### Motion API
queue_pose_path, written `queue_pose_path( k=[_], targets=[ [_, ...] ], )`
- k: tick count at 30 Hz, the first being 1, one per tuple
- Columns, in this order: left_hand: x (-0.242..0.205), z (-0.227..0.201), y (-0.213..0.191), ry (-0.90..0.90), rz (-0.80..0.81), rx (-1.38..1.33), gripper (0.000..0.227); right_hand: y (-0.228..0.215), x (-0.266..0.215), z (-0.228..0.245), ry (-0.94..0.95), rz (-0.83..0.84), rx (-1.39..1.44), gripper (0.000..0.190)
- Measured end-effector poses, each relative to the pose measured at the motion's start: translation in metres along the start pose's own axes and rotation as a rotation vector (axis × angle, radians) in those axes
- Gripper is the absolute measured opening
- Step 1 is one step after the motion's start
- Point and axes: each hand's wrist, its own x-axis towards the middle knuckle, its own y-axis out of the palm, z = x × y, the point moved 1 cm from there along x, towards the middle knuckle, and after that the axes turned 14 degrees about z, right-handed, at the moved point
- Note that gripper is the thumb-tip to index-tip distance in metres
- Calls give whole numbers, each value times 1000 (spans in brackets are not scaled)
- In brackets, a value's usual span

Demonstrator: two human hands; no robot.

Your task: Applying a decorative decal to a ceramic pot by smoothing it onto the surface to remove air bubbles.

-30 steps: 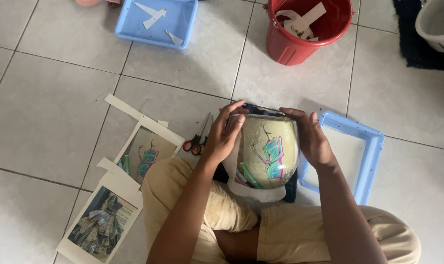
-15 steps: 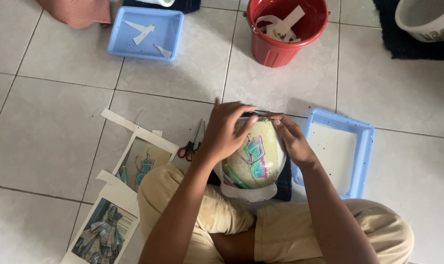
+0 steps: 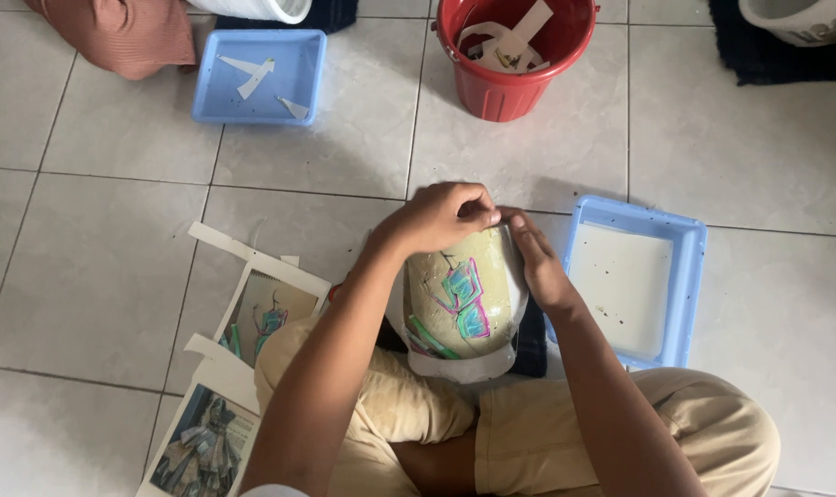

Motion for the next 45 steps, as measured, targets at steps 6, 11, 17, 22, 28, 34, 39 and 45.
queue_pose_path(
  k=[6,11,17,22,28,34,39,45],
  targets=[
    [-101,31,71,194,-911,55,33,3,-36,42,-183,-247,-433,61],
    [-127,73,164,73,-1004,-505,39,47,-46,52,-435,-90,-800,58],
    [-135,65,186,79,-921,-641,27,97,-46,45,-317,-149,-1007,63],
    [-135,78,190,38,-847,-568,30,104,-44,32,-289,-181,-1103,54],
    [-135,76,187,87,-855,-502,19,99,-45,25,-348,-270,-1157,42],
    [-133,72,189,211,-836,-632,34,92,-47,19,-349,-295,-1156,41],
    [-131,71,194,217,-786,-656,35,86,-47,19,-414,-280,-1117,41],
    [-130,65,196,173,-800,-601,42,75,-47,19,-453,-263,-1108,41]
  ],
)
